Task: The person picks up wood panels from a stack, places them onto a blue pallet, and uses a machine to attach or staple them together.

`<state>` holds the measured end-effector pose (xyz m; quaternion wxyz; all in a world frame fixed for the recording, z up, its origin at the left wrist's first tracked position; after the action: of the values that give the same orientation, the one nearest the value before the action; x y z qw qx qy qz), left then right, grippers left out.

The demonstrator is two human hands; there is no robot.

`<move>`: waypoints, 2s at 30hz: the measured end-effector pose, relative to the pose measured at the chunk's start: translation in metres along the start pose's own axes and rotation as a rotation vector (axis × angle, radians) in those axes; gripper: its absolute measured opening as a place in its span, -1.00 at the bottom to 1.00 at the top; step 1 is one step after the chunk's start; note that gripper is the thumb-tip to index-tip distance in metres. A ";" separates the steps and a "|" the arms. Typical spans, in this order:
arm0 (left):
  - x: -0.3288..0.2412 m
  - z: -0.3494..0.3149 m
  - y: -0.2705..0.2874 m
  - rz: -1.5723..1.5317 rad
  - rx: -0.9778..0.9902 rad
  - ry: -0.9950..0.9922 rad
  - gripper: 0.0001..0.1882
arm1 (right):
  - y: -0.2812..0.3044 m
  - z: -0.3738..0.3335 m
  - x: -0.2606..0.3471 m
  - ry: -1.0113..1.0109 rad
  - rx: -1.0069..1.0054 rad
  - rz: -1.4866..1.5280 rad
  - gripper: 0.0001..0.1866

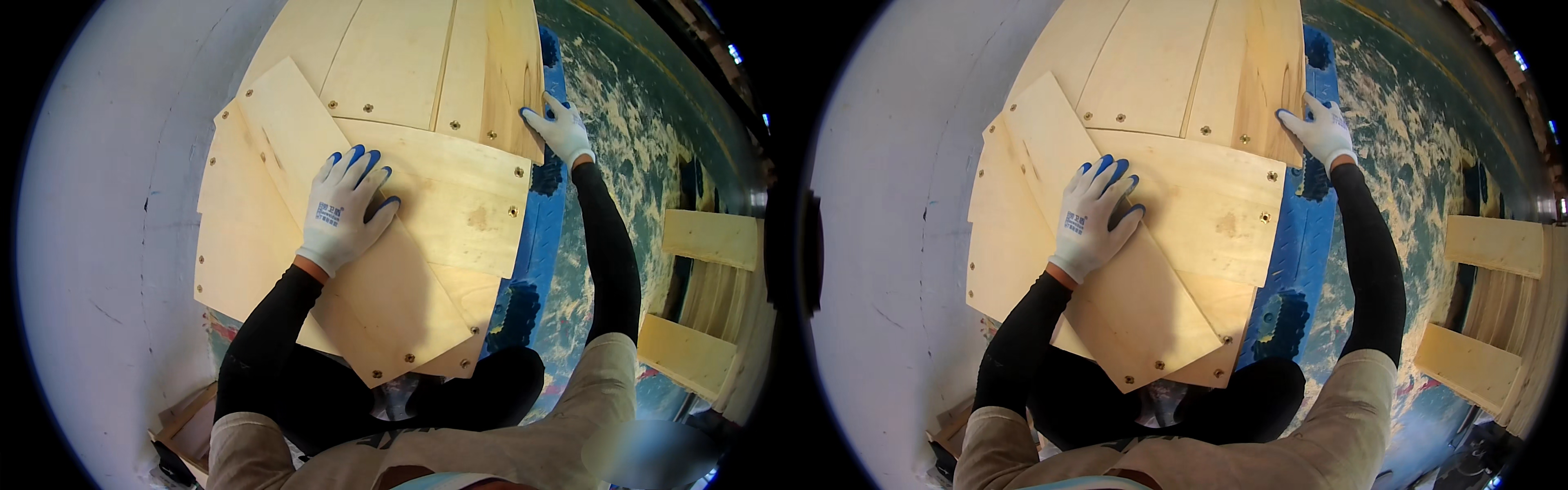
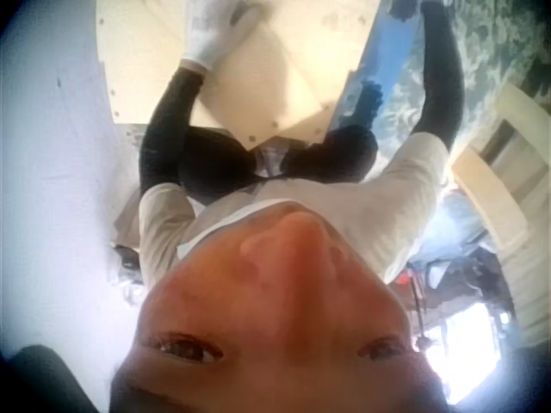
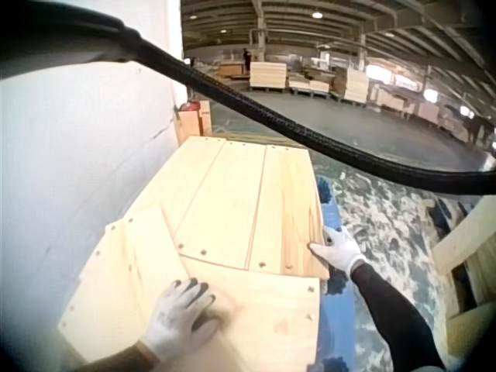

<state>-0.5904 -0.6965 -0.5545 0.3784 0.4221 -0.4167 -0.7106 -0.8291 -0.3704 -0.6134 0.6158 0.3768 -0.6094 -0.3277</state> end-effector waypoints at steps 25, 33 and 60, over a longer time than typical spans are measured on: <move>0.007 -0.008 0.000 0.007 -0.038 0.014 -0.60 | -0.019 -0.004 0.060 0.368 -0.298 -0.003 -0.43; 0.009 -0.011 0.002 -0.029 -0.087 0.010 -0.60 | -0.037 0.033 0.159 0.432 -0.383 -0.331 -0.13; 0.019 -0.008 0.014 -0.123 -0.127 -0.022 -0.61 | -0.087 0.080 0.148 0.248 -0.100 -0.469 -0.22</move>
<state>-0.5873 -0.7203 -0.5495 0.3554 0.4143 -0.3484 -0.7620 -0.8976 -0.5465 -0.6162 0.6109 0.5141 -0.4085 -0.4422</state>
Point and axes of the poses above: each hand's wrist, its own z-axis towards the middle knuckle, its own y-axis out of the back of the hand, x = y × z, the point moved 9 cm from there along z, towards the middle knuckle, and after that the axes turned 5 degrees about -y, right-handed, at the moved point
